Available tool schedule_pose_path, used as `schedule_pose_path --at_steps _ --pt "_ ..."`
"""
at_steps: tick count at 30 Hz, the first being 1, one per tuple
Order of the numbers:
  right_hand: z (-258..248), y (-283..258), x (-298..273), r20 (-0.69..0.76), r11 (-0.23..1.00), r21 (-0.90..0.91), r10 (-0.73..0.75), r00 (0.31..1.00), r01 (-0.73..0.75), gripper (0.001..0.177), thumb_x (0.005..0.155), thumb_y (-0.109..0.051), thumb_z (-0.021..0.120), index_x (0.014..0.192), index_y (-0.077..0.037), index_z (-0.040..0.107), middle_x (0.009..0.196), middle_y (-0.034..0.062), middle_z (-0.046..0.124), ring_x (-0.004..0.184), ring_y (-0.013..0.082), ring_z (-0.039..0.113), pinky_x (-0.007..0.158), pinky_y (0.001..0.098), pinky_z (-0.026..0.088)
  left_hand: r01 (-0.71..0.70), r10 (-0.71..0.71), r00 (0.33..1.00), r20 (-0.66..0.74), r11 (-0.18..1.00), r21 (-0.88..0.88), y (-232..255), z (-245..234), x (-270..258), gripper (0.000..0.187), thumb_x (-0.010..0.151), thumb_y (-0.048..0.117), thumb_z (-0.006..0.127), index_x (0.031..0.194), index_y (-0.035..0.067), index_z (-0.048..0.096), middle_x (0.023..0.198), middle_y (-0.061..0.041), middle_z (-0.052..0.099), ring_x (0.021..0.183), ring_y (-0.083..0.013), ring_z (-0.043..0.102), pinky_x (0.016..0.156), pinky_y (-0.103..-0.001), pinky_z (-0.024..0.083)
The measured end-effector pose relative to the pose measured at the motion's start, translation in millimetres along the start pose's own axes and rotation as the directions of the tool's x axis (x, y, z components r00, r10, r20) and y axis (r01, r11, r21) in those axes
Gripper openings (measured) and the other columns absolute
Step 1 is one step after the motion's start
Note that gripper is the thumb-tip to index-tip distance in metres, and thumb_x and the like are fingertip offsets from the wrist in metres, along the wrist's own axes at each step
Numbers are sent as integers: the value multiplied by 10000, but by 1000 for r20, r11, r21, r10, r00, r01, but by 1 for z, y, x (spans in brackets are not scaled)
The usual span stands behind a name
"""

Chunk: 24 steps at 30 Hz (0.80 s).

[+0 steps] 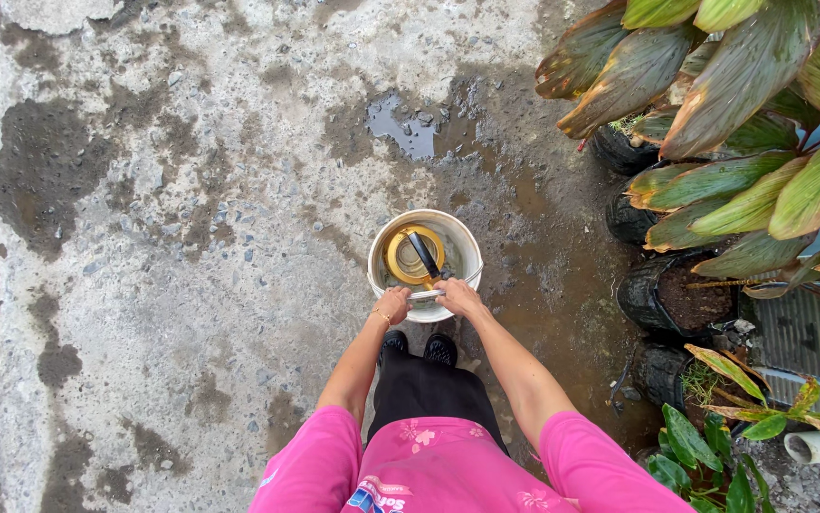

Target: The person washes a yellow cylindrical pump and a white tube inside a bucket of water by hand and then carries the bucket across a concrete yard with potted plants.

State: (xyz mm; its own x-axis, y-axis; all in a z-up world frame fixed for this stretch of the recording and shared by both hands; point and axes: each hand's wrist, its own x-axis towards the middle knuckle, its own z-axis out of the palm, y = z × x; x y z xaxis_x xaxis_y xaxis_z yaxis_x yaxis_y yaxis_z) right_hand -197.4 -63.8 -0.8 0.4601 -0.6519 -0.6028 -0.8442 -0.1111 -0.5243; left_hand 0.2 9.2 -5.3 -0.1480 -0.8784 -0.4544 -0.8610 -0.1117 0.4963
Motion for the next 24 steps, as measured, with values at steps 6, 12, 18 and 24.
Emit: schedule_pose_path --at_steps 6,12,18,24 --pt "2 6 2 -8 1000 -7 -25 1000 25 411 857 -278 730 1260 -205 707 1217 153 687 1181 356 637 1000 484 506 15 -16 1000 22 1000 22 -2 4 5 365 919 261 703 1219 69 623 1206 -184 647 1201 -386 581 1021 -460 484" --pt "8 7 2 -18 997 -78 -13 1000 11 405 858 -296 727 1249 -194 709 1226 129 680 1213 346 592 1021 491 480 27 -32 997 71 998 62 -2 9 8 356 923 261 698 1212 63 631 1212 -189 651 1196 -386 586 1021 -461 481" --pt "21 6 -1 -42 906 -417 -96 995 70 376 828 -386 744 1131 -163 751 1162 92 719 1243 310 586 1098 500 429 -52 45 996 76 995 90 2 17 9 353 919 284 698 1181 53 649 1175 -177 674 1186 -355 593 1047 -451 452" --pt "18 15 10 75 941 -291 -160 984 175 467 878 -491 709 1047 -56 716 1047 186 732 1046 378 679 914 502 525 -103 99 995 35 983 155 0 24 9 349 932 300 692 1169 48 647 1172 -177 681 1179 -345 605 1051 -450 449"
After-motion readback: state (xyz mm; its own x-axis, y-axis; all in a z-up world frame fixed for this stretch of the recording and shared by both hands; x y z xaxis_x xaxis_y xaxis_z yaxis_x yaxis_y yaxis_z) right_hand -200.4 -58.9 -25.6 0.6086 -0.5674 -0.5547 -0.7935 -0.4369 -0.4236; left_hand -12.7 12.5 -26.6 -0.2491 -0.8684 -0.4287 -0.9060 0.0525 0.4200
